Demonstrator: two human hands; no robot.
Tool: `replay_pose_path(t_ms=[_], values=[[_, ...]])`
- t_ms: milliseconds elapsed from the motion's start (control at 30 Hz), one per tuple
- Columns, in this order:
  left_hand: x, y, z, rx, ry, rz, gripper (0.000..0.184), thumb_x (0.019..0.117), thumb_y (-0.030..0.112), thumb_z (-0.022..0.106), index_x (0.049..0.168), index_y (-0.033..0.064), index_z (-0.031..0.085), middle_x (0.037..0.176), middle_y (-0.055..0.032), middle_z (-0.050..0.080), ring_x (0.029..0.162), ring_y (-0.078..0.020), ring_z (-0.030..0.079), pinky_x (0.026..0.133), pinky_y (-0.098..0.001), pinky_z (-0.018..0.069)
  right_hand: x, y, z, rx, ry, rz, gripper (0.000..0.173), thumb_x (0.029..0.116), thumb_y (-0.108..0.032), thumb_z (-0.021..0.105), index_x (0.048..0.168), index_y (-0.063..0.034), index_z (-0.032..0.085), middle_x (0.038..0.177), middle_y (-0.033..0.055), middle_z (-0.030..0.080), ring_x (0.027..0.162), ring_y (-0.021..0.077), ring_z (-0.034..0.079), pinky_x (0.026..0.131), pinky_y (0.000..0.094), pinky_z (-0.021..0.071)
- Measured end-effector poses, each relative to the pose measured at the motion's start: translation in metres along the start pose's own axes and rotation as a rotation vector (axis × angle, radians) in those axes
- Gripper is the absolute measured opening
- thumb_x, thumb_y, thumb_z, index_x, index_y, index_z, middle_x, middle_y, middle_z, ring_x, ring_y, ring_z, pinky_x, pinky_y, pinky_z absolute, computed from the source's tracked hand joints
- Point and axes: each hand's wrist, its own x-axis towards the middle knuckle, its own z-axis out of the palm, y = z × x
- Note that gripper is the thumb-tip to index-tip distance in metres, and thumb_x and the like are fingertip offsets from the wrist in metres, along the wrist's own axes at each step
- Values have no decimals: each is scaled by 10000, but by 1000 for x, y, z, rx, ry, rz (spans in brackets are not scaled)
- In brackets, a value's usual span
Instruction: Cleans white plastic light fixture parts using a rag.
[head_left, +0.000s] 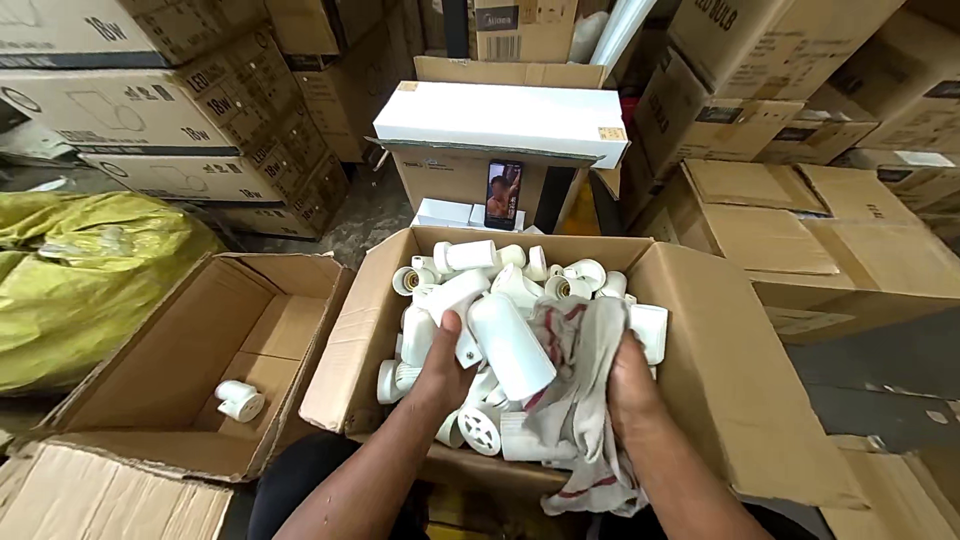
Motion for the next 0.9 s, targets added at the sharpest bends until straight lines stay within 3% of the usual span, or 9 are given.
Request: replay_pose_path(t_ms=[100, 233, 333, 400, 467, 600, 700, 833, 900], values=[[4, -3, -5, -216, 6, -103, 892, 678, 679, 817, 1294, 83, 568, 1107, -139, 720, 1002, -264, 725, 862, -458, 611, 1, -9, -3, 32, 73, -134, 446, 1117, -228, 122, 1355, -80, 469, 1134, 4, 677, 1089, 42, 651, 954, 243, 554], [1, -17, -13, -188, -67, -200, 856, 697, 508, 876, 1298, 0, 537, 1144, -250, 686, 1032, -385, 700, 897, -538, 581, -13, -3, -7, -100, 94, -275, 427, 1096, -223, 160, 1356, -38, 444, 1154, -20, 650, 1128, 6, 617, 1009, 222, 514], [-14, -21, 5, 171, -139, -189, 564, 794, 207, 812, 1223, -13, 518, 1004, -93, 737, 912, -185, 731, 822, -390, 620, -36, 5, -21, -336, -112, -408, 147, 938, -74, 564, 1018, -106, 684, 908, -139, 725, 905, -92, 654, 847, 154, 556], [-28, -25, 15, 511, -314, -14, 572, 811, 207, 801, 1252, -38, 534, 1088, -4, 713, 1012, -38, 678, 924, -264, 571, -33, 6, -24, -628, -350, -563, 295, 779, -186, 805, 1032, -55, 729, 992, -61, 744, 977, -57, 661, 889, 170, 556], [-36, -26, 17, 918, -374, 200, 639, 789, 278, 827, 1265, -54, 561, 1135, -42, 702, 1082, -30, 651, 991, -264, 542, -14, 11, -20, -809, -444, -670, 523, 829, -361, 779, 1234, -36, 719, 1233, 101, 700, 1164, 132, 644, 1014, 326, 545], [-35, -23, 12, 1587, -299, 341, 746, 677, 481, 814, 1207, -17, 650, 1004, -121, 747, 864, -256, 743, 686, -513, 599, -19, 11, -9, -1071, -302, -323, 552, 879, -458, 661, 1341, -158, 681, 1227, 34, 702, 1078, 128, 672, 901, 398, 569], [-31, -16, 3, 1491, -414, 278, 709, 690, 486, 818, 1194, 10, 675, 992, -109, 753, 890, -242, 739, 737, -515, 593, -27, 11, -2, -1112, -263, -280, 486, 874, -467, 648, 1240, -153, 713, 1121, 14, 703, 1004, 110, 668, 842, 394, 570], [-27, -5, -8, 876, -687, 85, 514, 783, 296, 837, 1168, 15, 644, 1077, -3, 714, 1051, -14, 652, 952, -255, 548, -22, 16, -11, -958, -514, -742, 587, 843, -569, 646, 1155, -77, 718, 1085, 85, 707, 953, 143, 681, 751, 349, 593], [-28, 1, -6, 835, -696, -49, 541, 760, 271, 846, 1187, 28, 621, 1083, 15, 703, 1046, -3, 646, 943, -252, 552, -18, 19, -16, -908, -626, -889, 651, 865, -630, 575, 1171, -68, 690, 1080, 126, 687, 929, 171, 668, 739, 333, 574]])
